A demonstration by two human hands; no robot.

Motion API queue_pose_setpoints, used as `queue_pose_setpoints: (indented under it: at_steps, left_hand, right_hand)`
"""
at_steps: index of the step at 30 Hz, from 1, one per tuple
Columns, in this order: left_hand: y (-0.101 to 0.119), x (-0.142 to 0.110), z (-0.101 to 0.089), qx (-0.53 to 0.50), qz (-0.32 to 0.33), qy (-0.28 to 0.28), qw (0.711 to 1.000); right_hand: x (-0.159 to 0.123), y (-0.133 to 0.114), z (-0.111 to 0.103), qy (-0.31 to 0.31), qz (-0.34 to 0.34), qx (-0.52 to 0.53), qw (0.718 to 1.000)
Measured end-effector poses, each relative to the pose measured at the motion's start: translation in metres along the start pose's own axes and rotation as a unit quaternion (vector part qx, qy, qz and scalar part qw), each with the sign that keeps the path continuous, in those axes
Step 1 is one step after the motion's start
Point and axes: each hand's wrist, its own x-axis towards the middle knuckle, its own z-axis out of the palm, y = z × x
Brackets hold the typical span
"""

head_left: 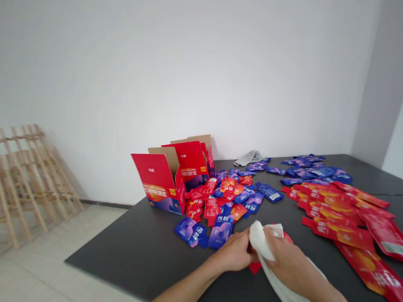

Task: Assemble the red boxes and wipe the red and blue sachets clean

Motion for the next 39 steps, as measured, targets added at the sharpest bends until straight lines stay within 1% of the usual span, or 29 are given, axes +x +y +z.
queue_pose_setpoints:
  at_steps: [1,2,4,5,6,7,9,10,11,14,15,16,19,20,21,24,25,26,29,30,31,33,35,36,37,39]
  left_hand:
    - [0.000,0.000,0.000,-0.001,0.004,0.002,1.000]
    - [-0.001,0.000,0.001,0.003,-0.002,0.003,1.000]
    - [-0.001,0.000,0.001,0.019,-0.028,-0.003,0.999]
    - [0.000,0.000,0.001,0.024,-0.038,-0.006,0.999]
    - [0.000,0.000,0.001,0.026,-0.041,-0.008,0.999]
    - [0.001,0.000,0.001,0.024,-0.037,-0.006,0.999]
    - [0.003,-0.001,0.000,0.013,-0.015,0.003,1.000]
    - [0.004,-0.001,0.000,0.009,-0.007,0.010,1.000]
    - [0.004,-0.001,0.000,0.009,-0.006,0.013,1.000]
    - [0.003,-0.001,0.001,0.028,-0.034,0.003,0.999]
    - [0.002,0.000,0.001,0.032,-0.041,-0.003,0.999]
    - [0.001,0.000,0.002,0.032,-0.039,-0.006,0.999]
    - [-0.001,0.001,0.002,0.016,0.000,0.006,1.000]
    - [-0.001,0.001,0.003,0.013,0.006,0.012,1.000]
    - [-0.001,0.001,0.003,0.015,0.004,0.014,1.000]
    - [0.000,0.001,0.003,0.033,-0.030,0.001,0.999]
    - [0.000,0.001,0.003,0.038,-0.036,-0.003,0.999]
    - [0.001,0.000,0.003,0.039,-0.034,-0.004,0.999]
    - [0.001,0.001,0.002,0.030,-0.005,0.015,0.999]
    - [0.000,0.001,0.002,0.025,0.003,0.025,0.999]
    - [-0.002,0.002,0.002,0.016,0.005,0.032,0.999]
    - [-0.006,0.004,0.004,-0.026,-0.012,0.025,0.999]
    - [-0.012,0.006,0.005,-0.111,-0.033,-0.002,0.993]
    - [-0.014,0.007,0.004,-0.164,-0.037,-0.011,0.986]
    - [-0.016,0.008,0.002,-0.213,-0.035,-0.011,0.976]
    - [-0.020,0.009,-0.007,-0.288,-0.018,0.022,0.957]
  right_hand:
    - [0.000,0.001,-0.001,-0.006,-0.011,0.007,1.000]
    - [0.000,0.003,-0.001,-0.006,0.003,0.001,1.000]
    - [0.000,0.005,-0.004,0.010,0.074,-0.033,0.997]
    - [0.000,0.005,-0.005,0.017,0.098,-0.042,0.994]
    - [0.000,0.005,-0.006,0.018,0.100,-0.038,0.994]
    - [-0.001,0.004,-0.007,0.012,0.083,-0.020,0.996]
    - [-0.002,0.002,-0.008,-0.011,0.025,0.027,0.999]
    - [-0.002,0.001,-0.009,-0.018,0.010,0.039,0.999]
    - [-0.002,0.001,-0.009,-0.019,0.014,0.037,0.999]
    - [0.000,0.001,-0.011,0.004,0.096,-0.017,0.995]
    - [0.000,0.001,-0.011,0.010,0.109,-0.025,0.994]
    - [0.000,0.002,-0.011,0.009,0.102,-0.020,0.995]
    - [-0.002,0.000,-0.012,-0.016,0.019,0.038,0.999]
    - [-0.002,0.000,-0.012,-0.019,0.007,0.044,0.999]
    - [-0.002,0.000,-0.012,-0.014,0.015,0.036,0.999]
    - [0.000,0.001,-0.011,0.024,0.102,-0.031,0.994]
    - [0.001,0.001,-0.010,0.031,0.118,-0.040,0.992]
    - [0.001,0.001,-0.009,0.031,0.116,-0.035,0.992]
    - [0.000,0.000,-0.006,0.005,0.033,0.021,0.999]
    - [0.000,0.000,-0.006,-0.001,0.018,0.029,0.999]
    - [0.000,0.000,-0.007,-0.002,0.020,0.025,0.999]
    - [0.002,0.004,-0.010,0.010,0.074,-0.012,0.997]
    - [0.004,0.011,-0.013,0.037,0.142,-0.047,0.988]
    - [0.004,0.015,-0.015,0.049,0.170,-0.054,0.983]
    - [0.004,0.019,-0.017,0.058,0.194,-0.057,0.978]
    - [0.004,0.026,-0.018,0.061,0.228,-0.055,0.970]
